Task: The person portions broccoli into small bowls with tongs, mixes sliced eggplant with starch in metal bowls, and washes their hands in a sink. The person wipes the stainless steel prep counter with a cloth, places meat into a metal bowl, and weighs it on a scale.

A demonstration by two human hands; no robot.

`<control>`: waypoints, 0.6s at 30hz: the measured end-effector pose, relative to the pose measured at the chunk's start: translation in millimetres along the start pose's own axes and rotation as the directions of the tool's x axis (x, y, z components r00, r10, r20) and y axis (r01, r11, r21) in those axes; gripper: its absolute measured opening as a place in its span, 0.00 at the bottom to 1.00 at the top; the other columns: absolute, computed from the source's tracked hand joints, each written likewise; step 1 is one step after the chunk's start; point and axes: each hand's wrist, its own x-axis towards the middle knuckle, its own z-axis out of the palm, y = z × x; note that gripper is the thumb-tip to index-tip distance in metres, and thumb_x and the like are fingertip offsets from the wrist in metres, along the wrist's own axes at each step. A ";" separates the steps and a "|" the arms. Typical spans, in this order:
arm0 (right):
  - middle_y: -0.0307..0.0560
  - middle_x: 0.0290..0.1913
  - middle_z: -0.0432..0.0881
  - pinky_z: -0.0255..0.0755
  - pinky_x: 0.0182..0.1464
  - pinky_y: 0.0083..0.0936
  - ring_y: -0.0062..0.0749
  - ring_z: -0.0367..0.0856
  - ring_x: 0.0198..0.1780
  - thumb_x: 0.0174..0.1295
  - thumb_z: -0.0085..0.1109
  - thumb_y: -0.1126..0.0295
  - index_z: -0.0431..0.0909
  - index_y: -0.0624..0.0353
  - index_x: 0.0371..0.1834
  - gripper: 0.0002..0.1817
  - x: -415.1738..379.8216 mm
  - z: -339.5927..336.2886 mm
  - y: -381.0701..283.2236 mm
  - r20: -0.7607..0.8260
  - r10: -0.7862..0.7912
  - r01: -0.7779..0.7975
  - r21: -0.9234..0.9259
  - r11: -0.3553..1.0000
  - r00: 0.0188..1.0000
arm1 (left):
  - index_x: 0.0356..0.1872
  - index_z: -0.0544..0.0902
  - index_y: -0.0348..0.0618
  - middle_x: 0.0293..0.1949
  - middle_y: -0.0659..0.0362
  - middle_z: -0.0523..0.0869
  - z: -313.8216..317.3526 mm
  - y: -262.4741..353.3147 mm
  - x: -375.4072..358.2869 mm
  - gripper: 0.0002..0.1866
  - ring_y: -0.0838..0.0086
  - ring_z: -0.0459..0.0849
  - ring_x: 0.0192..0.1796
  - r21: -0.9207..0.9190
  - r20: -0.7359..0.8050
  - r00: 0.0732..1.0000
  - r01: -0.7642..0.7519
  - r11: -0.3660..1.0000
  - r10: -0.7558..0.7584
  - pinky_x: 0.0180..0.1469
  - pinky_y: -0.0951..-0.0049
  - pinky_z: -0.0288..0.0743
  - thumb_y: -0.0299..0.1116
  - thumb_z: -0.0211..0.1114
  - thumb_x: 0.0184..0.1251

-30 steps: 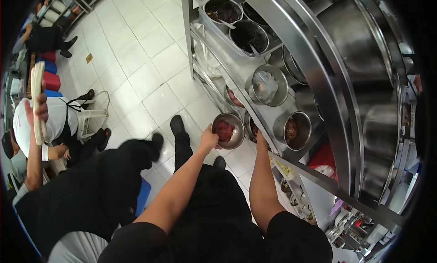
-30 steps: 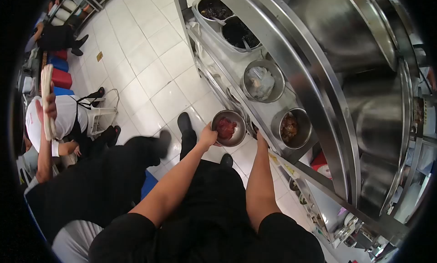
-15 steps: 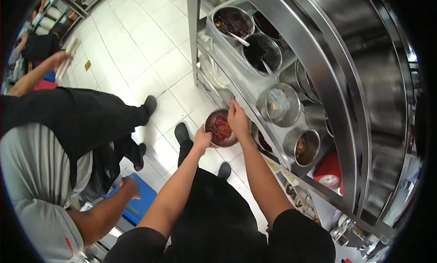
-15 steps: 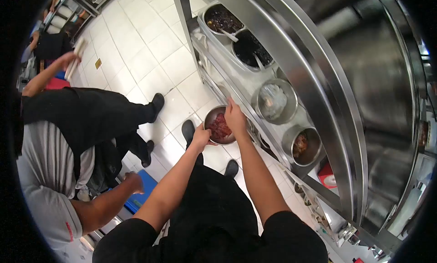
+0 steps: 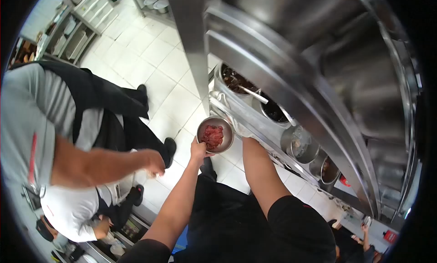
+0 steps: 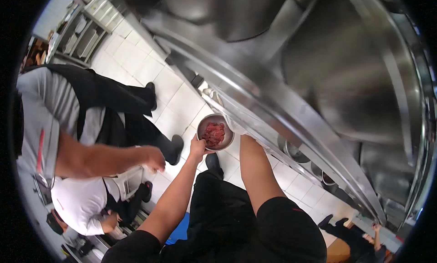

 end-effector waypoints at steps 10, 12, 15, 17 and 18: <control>0.63 0.44 0.77 0.72 0.48 0.44 0.58 0.76 0.43 0.47 0.67 0.63 0.74 0.49 0.57 0.29 -154.9 11.0 7.5 -0.459 -0.506 0.499 -0.147 0.854 0.730 | 0.59 0.73 0.38 0.43 0.47 0.83 29.2 -11.8 -32.6 0.28 0.57 0.87 0.31 0.199 0.229 0.972 -0.092 0.976 0.045 0.24 0.59 0.87 0.17 0.44 0.54; 0.63 0.51 0.73 0.72 0.49 0.43 0.58 0.75 0.48 0.46 0.67 0.67 0.73 0.48 0.56 0.29 -183.0 24.5 23.1 -0.417 -0.536 0.501 -0.201 0.842 0.734 | 0.51 0.79 0.34 0.34 0.49 0.83 52.8 -30.3 -52.2 0.23 0.60 0.85 0.27 0.236 0.297 0.952 -0.155 0.959 0.081 0.21 0.60 0.86 0.18 0.46 0.53; 0.60 0.55 0.71 0.73 0.52 0.43 0.58 0.74 0.53 0.48 0.66 0.70 0.74 0.48 0.57 0.28 -196.8 32.6 80.8 -0.101 -0.552 0.534 -0.157 0.831 0.828 | 0.53 0.78 0.36 0.34 0.50 0.83 63.3 -58.6 -96.1 0.24 0.60 0.86 0.28 0.288 0.349 0.937 -0.107 0.952 -0.001 0.22 0.60 0.86 0.18 0.47 0.53; 0.54 0.60 0.69 0.72 0.59 0.47 0.56 0.73 0.56 0.51 0.64 0.73 0.77 0.48 0.55 0.25 -235.4 1.9 123.8 -0.124 -0.411 0.360 -0.305 0.882 0.903 | 0.55 0.76 0.38 0.38 0.51 0.84 99.0 -79.7 -132.0 0.25 0.59 0.88 0.32 0.361 0.420 0.907 -0.150 0.920 -0.017 0.25 0.59 0.88 0.19 0.48 0.53; 0.54 0.61 0.68 0.69 0.62 0.49 0.54 0.70 0.60 0.49 0.66 0.72 0.78 0.49 0.55 0.26 -263.6 -6.7 142.9 -0.258 -0.381 0.295 -0.317 0.901 0.888 | 0.58 0.74 0.38 0.41 0.51 0.84 120.1 -87.8 -159.6 0.26 0.59 0.88 0.35 0.356 0.475 0.879 -0.153 0.922 -0.037 0.26 0.58 0.88 0.19 0.49 0.54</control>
